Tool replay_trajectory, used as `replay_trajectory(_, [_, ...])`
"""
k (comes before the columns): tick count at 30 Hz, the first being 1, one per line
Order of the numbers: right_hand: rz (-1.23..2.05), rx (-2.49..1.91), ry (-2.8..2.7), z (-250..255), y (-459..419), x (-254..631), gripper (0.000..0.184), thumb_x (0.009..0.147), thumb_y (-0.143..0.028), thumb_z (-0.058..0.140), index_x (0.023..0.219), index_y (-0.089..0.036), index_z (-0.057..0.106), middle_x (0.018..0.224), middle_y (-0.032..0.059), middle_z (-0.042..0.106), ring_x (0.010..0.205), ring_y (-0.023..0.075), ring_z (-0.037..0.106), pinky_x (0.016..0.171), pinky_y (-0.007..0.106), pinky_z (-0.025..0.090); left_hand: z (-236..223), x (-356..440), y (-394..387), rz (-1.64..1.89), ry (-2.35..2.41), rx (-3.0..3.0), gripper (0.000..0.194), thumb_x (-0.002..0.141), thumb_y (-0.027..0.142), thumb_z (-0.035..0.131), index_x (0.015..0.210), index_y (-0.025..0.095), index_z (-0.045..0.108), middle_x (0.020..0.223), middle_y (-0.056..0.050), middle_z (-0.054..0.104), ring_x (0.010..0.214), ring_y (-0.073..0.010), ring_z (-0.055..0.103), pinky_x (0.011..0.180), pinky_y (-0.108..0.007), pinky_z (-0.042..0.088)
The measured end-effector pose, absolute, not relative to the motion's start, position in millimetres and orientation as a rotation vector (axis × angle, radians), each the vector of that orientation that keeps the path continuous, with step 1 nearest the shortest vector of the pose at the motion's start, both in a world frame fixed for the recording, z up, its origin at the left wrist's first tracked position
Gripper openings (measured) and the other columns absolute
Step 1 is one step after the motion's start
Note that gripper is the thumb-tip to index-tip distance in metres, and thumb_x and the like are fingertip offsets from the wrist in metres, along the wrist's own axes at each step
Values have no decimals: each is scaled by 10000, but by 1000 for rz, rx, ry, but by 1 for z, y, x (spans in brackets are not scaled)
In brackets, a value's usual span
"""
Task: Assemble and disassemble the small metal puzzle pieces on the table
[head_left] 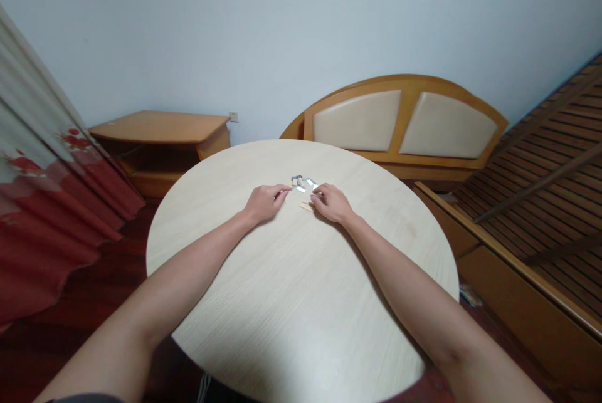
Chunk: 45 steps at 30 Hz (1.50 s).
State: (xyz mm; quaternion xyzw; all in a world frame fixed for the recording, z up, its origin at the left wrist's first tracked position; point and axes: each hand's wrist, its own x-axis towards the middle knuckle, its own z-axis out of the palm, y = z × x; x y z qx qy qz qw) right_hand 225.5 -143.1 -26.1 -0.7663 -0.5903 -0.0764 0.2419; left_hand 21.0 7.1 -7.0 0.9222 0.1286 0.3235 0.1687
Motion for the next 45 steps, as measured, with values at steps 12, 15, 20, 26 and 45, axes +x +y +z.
replay_trajectory(12, [-206,-2291,-1404,-23,-143,234,191,920,-266,590,972,-167,745,1013,123,728,906,243,651,785,331,471,-7,22,7,883,392,2653,275,972,247,560,1125,198,784,819,-57,783,660,-173,669,682,-287,468])
replay_trajectory(15, [-202,-2346,-1307,-21,-145,233,188,910,-235,620,1032,-169,748,1086,137,705,947,253,647,801,338,464,-7,22,8,875,398,2650,278,972,245,557,1128,199,782,776,-50,768,639,-168,652,674,-284,455])
replay_trajectory(20, [-208,-2555,-1173,-17,-147,230,234,949,-316,610,1003,-153,770,1147,182,673,1056,299,623,850,370,446,-6,22,7,860,422,2649,275,974,229,554,1125,187,779,746,-48,750,642,-163,644,689,-282,451])
replay_trajectory(26, [-163,-2540,-1205,-15,-148,233,135,933,-208,610,973,-162,730,1119,142,702,1016,256,631,807,325,415,-5,20,7,849,444,2655,275,979,234,556,1134,183,777,728,-47,740,658,-167,651,696,-285,454])
replay_trajectory(45, [-105,-1581,-1704,-22,-138,182,160,928,-126,553,999,-196,677,893,51,739,774,183,654,739,281,479,-7,24,6,720,154,2679,253,993,345,568,999,202,776,948,-48,781,808,-170,678,746,-269,461])
